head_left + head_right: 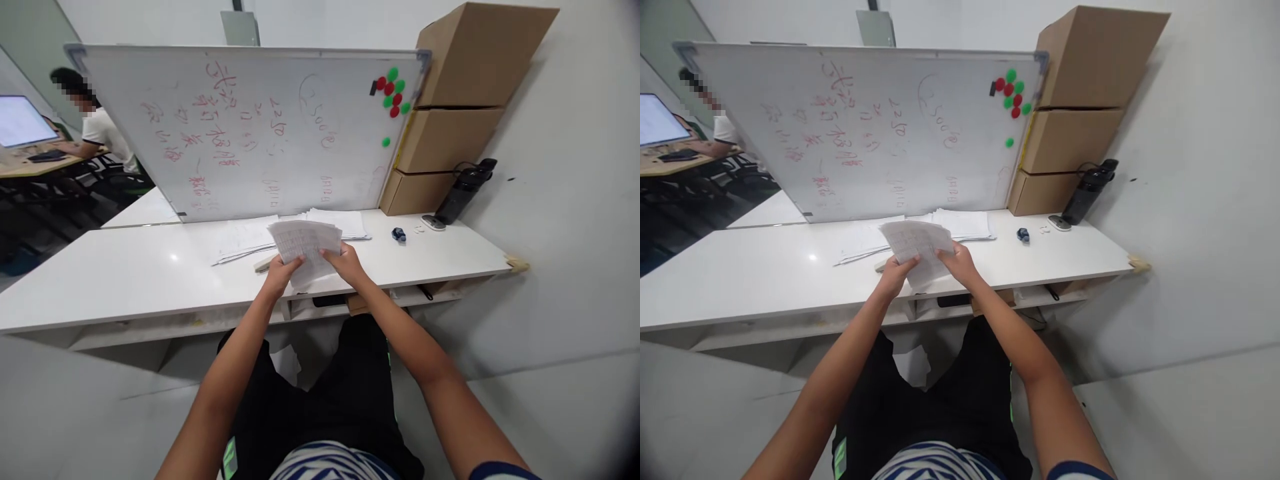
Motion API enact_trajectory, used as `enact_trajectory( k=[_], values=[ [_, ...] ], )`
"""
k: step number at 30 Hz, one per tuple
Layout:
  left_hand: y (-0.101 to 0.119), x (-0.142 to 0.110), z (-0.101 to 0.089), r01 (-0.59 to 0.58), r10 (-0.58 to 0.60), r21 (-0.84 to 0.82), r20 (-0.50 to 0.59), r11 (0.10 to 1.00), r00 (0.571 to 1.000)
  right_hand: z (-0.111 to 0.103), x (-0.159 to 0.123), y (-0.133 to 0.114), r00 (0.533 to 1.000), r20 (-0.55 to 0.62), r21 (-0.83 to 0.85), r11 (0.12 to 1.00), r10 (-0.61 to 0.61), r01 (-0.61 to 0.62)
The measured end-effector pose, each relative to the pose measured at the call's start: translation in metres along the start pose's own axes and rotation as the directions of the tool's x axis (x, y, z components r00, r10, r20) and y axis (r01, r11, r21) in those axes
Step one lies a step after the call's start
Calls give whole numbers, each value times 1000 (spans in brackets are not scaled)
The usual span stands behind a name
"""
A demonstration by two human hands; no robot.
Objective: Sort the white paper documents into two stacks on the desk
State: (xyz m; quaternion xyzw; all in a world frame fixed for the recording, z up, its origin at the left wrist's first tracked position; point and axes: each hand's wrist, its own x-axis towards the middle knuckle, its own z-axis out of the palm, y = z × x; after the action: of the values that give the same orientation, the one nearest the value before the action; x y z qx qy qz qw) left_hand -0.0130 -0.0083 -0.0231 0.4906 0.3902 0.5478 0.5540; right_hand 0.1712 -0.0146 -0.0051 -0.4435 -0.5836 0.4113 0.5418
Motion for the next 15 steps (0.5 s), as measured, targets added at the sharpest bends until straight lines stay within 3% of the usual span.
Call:
enact_trajectory(
  k=[3, 6, 8, 9, 11, 13, 15],
  values=[
    [2, 1, -3, 46, -44, -65, 25, 997, 999, 0, -6, 2, 998, -26, -25, 998, -58, 58],
    [8, 0, -5, 28, -48, -187, -104, 982, 993, -4, -18, 6, 987, -129, 41, 994, -97, 103],
    [12, -4, -2, -30, -37, -322, -202, 946, 979, -3, -29, 6, 977, -210, 129, 989, -43, 71],
    [13, -6, 1, -55, -33, -381, -223, 923, 974, 0, -35, 5, 980, -198, 193, 981, 18, 21],
    [12, -14, 11, -64, -37, -452, -211, 890, 977, 11, -48, 5, 988, -58, 326, 938, 145, -118],
    [6, -23, 24, -28, -62, -452, -182, 892, 981, 24, -60, 5, 979, 39, 397, 896, 201, -200],
    [-1, -31, 34, 1, -69, -362, -176, 932, 982, 34, -69, 9, 980, -38, 391, 906, 193, -163]
  ],
)
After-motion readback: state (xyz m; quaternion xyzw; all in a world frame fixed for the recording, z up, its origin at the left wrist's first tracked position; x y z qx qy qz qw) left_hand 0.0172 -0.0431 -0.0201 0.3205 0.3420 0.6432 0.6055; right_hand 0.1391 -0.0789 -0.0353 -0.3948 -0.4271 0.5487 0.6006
